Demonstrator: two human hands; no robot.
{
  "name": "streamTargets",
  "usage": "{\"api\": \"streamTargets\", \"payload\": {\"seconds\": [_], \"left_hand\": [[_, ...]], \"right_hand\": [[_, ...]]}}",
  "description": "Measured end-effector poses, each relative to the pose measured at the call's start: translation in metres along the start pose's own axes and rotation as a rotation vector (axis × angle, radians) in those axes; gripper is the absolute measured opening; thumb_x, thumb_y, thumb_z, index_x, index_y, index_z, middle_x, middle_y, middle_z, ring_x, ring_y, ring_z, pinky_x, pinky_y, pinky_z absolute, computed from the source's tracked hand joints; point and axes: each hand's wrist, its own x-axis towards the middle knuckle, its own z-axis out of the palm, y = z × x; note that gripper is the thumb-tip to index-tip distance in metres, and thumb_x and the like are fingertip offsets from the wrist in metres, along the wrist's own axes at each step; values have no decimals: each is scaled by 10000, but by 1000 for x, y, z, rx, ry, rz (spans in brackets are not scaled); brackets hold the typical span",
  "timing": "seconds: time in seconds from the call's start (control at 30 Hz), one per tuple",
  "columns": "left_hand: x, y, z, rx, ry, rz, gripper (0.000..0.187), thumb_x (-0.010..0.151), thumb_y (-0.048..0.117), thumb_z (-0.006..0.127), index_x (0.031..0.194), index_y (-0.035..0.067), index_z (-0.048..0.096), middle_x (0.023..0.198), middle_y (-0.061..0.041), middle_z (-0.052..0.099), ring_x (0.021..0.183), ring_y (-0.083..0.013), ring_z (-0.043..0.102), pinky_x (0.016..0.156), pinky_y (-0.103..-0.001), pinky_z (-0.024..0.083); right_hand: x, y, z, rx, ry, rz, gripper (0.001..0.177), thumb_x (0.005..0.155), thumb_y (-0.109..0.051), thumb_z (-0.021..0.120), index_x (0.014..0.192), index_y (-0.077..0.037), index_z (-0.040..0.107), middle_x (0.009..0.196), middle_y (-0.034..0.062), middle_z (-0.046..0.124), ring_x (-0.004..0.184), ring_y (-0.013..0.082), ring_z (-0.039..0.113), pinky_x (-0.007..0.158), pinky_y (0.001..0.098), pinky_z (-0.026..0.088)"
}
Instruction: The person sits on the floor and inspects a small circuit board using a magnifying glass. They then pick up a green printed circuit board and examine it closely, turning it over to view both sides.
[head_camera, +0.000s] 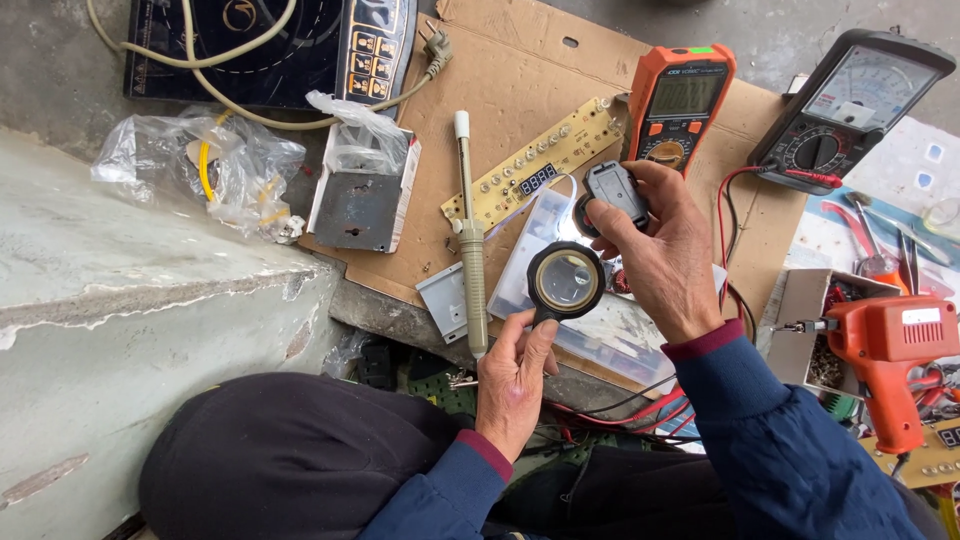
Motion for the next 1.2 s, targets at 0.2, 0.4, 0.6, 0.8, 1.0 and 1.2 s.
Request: {"api": "streamTargets", "payload": {"seconds": [0.2, 0.4, 0.6, 0.8, 1.0, 1.2], "left_hand": [[0, 0, 1, 15, 2, -3, 341, 1073, 383, 669, 1278, 126, 759, 721, 28, 654, 699, -93, 646, 655, -281, 513], [1, -1, 0, 25, -14, 6, 349, 1081, 382, 655, 1297, 124, 747, 727, 31, 659, 709, -93, 668, 661, -280, 527], [1, 0, 1, 34, -8, 6, 353, 1078, 388, 655, 1295, 127, 750, 732, 33, 664, 710, -89, 663, 659, -277, 510], [1, -3, 1, 18, -6, 9, 353, 1078, 388, 659, 1296, 128, 755, 727, 32, 650, 703, -90, 650, 648, -275, 502], [1, -3, 1, 12, -10, 11, 330, 1084, 372, 658, 1286, 129, 752, 728, 31, 644, 701, -92, 641, 656, -281, 511], [2, -2, 1, 10, -4, 28, 323, 1083, 362, 663, 1272, 117, 755, 716, 30, 647, 684, -93, 636, 652, -286, 517]], "right_hand": [[2, 6, -1, -11, 10, -25, 579, 978, -103, 732, 1483, 48, 494, 1306, 275, 658, 950, 283, 772, 739, 315, 677], [3, -1, -1, 7, 61, 106, 502, 1003, -112, 717, 1446, 65, 560, 1109, 192, 728, 752, 180, 705, 601, 240, 567], [5, 4, -2, 68, 65, 134, 493, 1000, -119, 714, 1438, 61, 578, 1087, 174, 752, 732, 155, 687, 577, 221, 533], [4, 4, -2, 59, 62, 131, 516, 994, -140, 718, 1448, 61, 576, 1083, 174, 751, 738, 157, 695, 579, 221, 535], [4, 0, -2, 55, 56, 123, 486, 993, -121, 703, 1430, 56, 581, 1088, 176, 755, 745, 169, 703, 609, 237, 552], [4, 2, -2, 72, 63, 123, 487, 991, -122, 707, 1430, 51, 590, 1086, 171, 752, 747, 163, 699, 603, 233, 548]]}}
